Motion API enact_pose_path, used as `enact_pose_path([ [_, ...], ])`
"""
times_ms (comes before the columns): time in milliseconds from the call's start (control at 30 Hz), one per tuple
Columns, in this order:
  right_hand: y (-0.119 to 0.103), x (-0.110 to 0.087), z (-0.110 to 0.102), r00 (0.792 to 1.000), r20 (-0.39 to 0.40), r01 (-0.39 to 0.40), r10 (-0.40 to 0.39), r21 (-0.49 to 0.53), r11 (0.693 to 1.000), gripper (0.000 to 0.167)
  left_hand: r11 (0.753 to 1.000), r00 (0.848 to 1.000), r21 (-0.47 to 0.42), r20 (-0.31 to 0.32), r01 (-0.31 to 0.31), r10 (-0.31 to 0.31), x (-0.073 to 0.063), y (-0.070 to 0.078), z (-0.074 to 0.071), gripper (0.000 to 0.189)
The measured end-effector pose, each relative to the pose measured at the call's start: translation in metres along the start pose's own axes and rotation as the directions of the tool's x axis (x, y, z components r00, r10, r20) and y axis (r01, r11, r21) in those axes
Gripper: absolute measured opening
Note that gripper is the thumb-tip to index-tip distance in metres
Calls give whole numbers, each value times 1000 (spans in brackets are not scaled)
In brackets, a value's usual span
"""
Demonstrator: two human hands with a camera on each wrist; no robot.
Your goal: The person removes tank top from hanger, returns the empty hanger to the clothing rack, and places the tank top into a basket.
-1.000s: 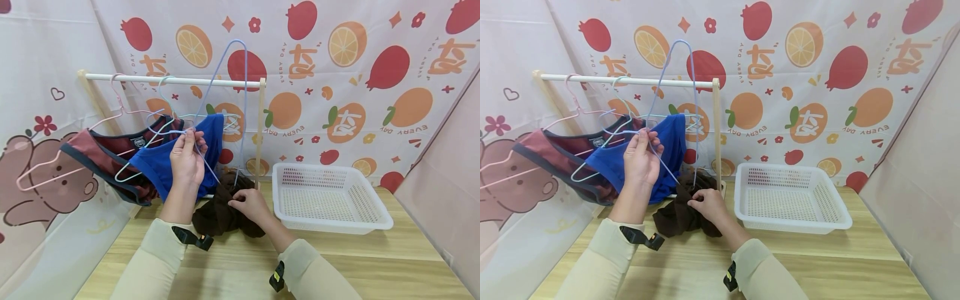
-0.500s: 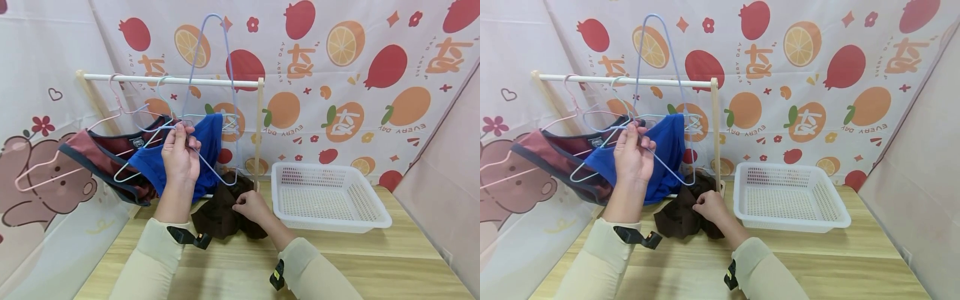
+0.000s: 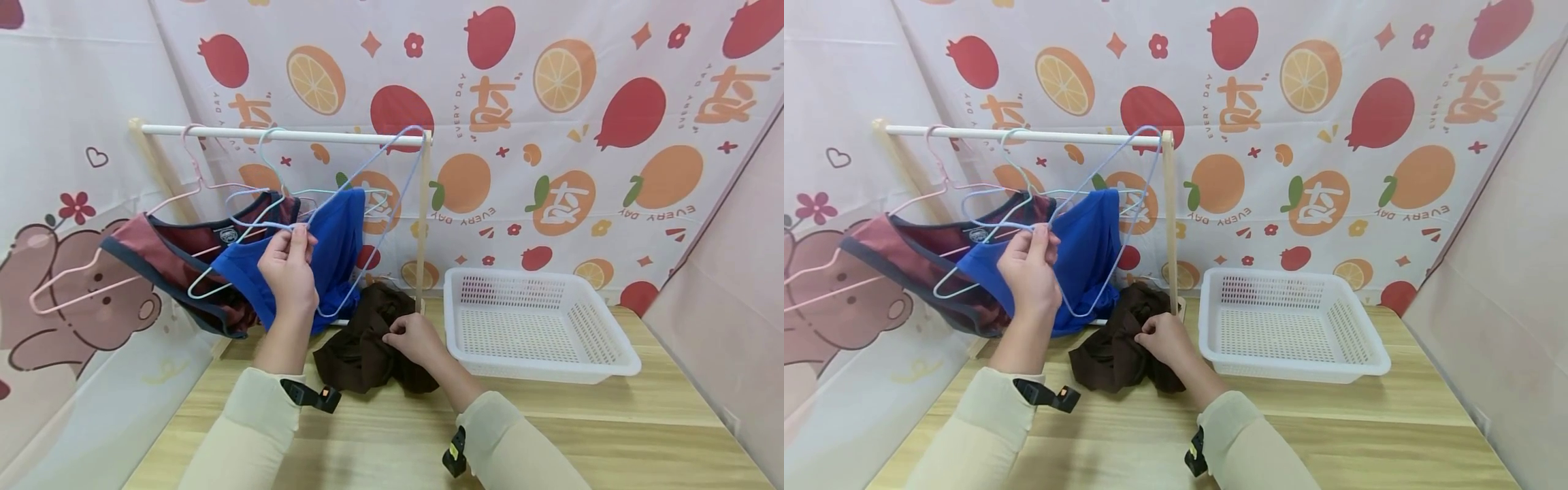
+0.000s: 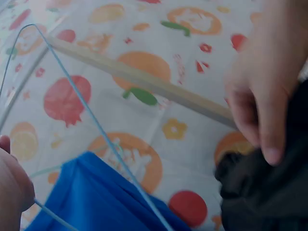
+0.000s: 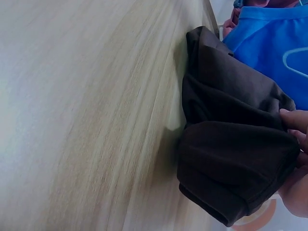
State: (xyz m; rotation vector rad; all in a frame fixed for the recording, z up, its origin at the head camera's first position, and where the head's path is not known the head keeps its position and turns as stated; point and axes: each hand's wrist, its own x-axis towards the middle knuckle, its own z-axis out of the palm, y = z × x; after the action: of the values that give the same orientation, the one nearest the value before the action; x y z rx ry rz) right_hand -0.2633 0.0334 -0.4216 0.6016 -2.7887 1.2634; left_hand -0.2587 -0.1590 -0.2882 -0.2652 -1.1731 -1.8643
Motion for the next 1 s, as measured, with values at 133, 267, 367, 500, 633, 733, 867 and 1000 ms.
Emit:
enact_pose_path([
  [133, 0, 1, 0, 1000, -6, 2, -2, -5, 1000, 12, 997, 998, 71, -55, -7, 11, -3, -9, -11, 23],
  [267, 0, 1, 0, 1000, -10, 1, -1, -18, 1000, 13, 994, 995, 105, -95, 5, 5, -5, -15, -18, 24],
  [367, 0, 1, 0, 1000, -9, -1, 0, -16, 1000, 13, 979, 996, 203, -88, -14, 32, -4, -19, -19, 26],
  [500, 0, 0, 0, 1000, -6, -2, 2, -3, 1000, 13, 907, 994, 407, 24, -107, 106, 3, -17, -13, 29],
  [633, 2, 0, 0, 1000, -16, 9, -9, -4, 1000, 13, 821, 975, 532, 181, -206, 127, 9, -7, 3, 31],
  [733, 3, -1, 0, 1000, -25, 16, -16, -8, 1000, 12, 777, 960, 579, 255, -247, 116, 13, 0, 16, 32],
  [867, 3, -2, -1, 999, -31, 18, -19, -6, 1000, 11, 733, 943, 617, 317, -286, 101, 18, 6, 32, 30],
  [1000, 3, -3, -1, 999, -37, 18, -18, -3, 1000, 11, 714, 925, 626, 371, -315, 83, 21, 11, 47, 29],
])
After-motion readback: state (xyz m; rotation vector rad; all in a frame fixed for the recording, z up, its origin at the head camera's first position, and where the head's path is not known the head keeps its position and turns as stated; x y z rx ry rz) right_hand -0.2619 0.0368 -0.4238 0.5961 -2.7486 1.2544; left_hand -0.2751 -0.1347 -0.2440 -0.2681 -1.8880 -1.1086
